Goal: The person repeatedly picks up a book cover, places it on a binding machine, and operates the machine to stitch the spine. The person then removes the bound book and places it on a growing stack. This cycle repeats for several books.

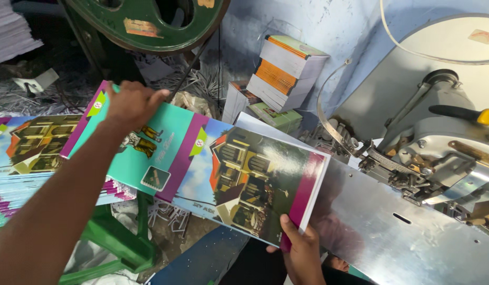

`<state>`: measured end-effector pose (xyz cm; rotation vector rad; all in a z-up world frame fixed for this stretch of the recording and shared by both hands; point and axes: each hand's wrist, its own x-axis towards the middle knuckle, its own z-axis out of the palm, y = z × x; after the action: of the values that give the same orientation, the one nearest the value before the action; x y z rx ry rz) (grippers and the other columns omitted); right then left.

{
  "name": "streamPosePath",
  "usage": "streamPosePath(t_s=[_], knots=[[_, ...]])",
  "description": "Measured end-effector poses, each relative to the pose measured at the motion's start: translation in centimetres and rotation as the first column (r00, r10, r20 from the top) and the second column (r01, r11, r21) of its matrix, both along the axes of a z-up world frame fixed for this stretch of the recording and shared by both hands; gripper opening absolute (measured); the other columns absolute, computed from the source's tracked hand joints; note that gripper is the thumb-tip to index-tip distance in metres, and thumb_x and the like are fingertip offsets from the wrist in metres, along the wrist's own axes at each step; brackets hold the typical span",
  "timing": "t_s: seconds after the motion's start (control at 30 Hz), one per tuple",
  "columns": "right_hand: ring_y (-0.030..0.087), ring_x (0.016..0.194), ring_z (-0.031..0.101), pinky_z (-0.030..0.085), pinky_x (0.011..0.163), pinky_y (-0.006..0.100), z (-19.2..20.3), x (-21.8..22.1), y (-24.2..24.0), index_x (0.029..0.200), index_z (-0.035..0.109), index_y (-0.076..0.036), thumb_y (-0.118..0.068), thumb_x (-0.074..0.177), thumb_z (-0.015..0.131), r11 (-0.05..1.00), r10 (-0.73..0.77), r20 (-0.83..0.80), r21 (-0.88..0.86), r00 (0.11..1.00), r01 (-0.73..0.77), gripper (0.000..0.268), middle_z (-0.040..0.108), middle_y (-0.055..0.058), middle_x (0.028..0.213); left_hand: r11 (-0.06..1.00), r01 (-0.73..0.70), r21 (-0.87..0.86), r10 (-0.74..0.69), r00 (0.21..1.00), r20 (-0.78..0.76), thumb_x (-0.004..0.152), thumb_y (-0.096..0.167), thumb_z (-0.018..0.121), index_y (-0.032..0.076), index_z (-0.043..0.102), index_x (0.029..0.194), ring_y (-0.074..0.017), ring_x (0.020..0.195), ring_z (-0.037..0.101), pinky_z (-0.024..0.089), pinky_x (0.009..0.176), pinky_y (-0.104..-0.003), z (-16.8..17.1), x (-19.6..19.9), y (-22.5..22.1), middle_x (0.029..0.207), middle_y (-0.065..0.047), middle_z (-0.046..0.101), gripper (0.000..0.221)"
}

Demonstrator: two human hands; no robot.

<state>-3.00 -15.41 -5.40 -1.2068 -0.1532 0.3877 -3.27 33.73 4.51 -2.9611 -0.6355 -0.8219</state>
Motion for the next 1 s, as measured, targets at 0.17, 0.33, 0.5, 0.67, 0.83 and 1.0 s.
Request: streamPosePath(t_s=[0.17,0.33,0.5,0.67,0.83,1.0], knots=[[0.021,0.066,0.073,0.054,0.042,0.034,-0.8,0.5,-1.8,0.121,0.066,0.005,-0.019,0.093,0.064,0.999,-0.037,-0.052,0.021,0.998,0.039,0.037,0.075,0.015,0.090,0.990,-0.141,0.024,0.142,0.989,-0.045,0.108,0.069,0.028,0.010,0.079,0.109,-0.0406,0.136,0.044,0.016,0.108,-0.079,0.7,-0.5,4.3,0.132,-0.023,0.059,0.077],[0.022,0.065,0.073,0.053,0.038,0.034,-1.3,0.8,-2.8,0.123,0.066,0.005,-0.018,0.092,0.065,0.997,-0.063,-0.118,0.024,0.991,0.066,0.038,0.075,0.016,0.093,0.949,-0.173,-0.265,0.158,0.985,-0.074,0.103,0.076,0.026,0.010,0.072,0.123,-0.0445,0.134,0.046,0.030,0.108,-0.070,1.6,-2.1,5.6,0.138,-0.024,0.054,0.083],[0.023,0.063,0.073,0.053,0.036,0.035,-1.5,0.9,-2.9,0.123,0.064,0.004,-0.017,0.090,0.066,0.995,-0.091,-0.086,0.039,0.992,0.094,0.039,0.076,0.017,0.095,0.757,-0.062,-0.650,0.062,0.998,-0.023,0.096,0.076,0.035,0.016,0.059,0.141,-0.0422,0.130,0.056,0.041,0.109,-0.054,2.6,-3.0,5.6,0.137,-0.022,0.061,0.079],[0.023,0.063,0.073,0.053,0.035,0.036,-0.7,0.7,-3.7,0.123,0.064,0.003,-0.018,0.088,0.067,0.993,-0.115,-0.150,-0.008,0.982,0.115,0.041,0.074,0.016,0.093,0.764,-0.087,-0.639,0.081,0.996,-0.038,0.090,0.069,0.058,0.003,0.045,0.151,-0.0465,0.121,0.062,0.050,0.100,-0.056,2.0,-3.8,6.6,0.131,-0.034,0.061,0.091],[0.023,0.065,0.073,0.053,0.038,0.036,0.5,0.3,-5.3,0.125,0.065,0.002,-0.018,0.087,0.068,0.978,-0.207,-0.226,-0.061,0.952,0.198,0.044,0.076,0.016,0.094,0.533,-0.203,-0.821,-0.027,0.966,-0.256,0.085,0.065,0.064,-0.004,0.066,0.141,-0.0436,0.123,0.067,0.051,0.103,-0.058,1.7,-7.1,8.1,0.131,-0.027,0.070,0.089],[0.018,0.061,0.067,0.050,0.040,0.033,1.5,0.8,-7.1,0.129,0.065,-0.007,-0.023,0.087,0.071,0.963,-0.235,-0.336,-0.208,0.912,0.171,0.046,0.073,0.010,0.094,0.349,-0.193,-0.917,-0.010,0.978,-0.209,0.094,0.054,0.067,0.014,0.058,0.146,-0.0342,0.125,0.054,0.032,0.105,-0.065,1.8,-10.4,6.6,0.133,-0.015,0.063,0.066]])
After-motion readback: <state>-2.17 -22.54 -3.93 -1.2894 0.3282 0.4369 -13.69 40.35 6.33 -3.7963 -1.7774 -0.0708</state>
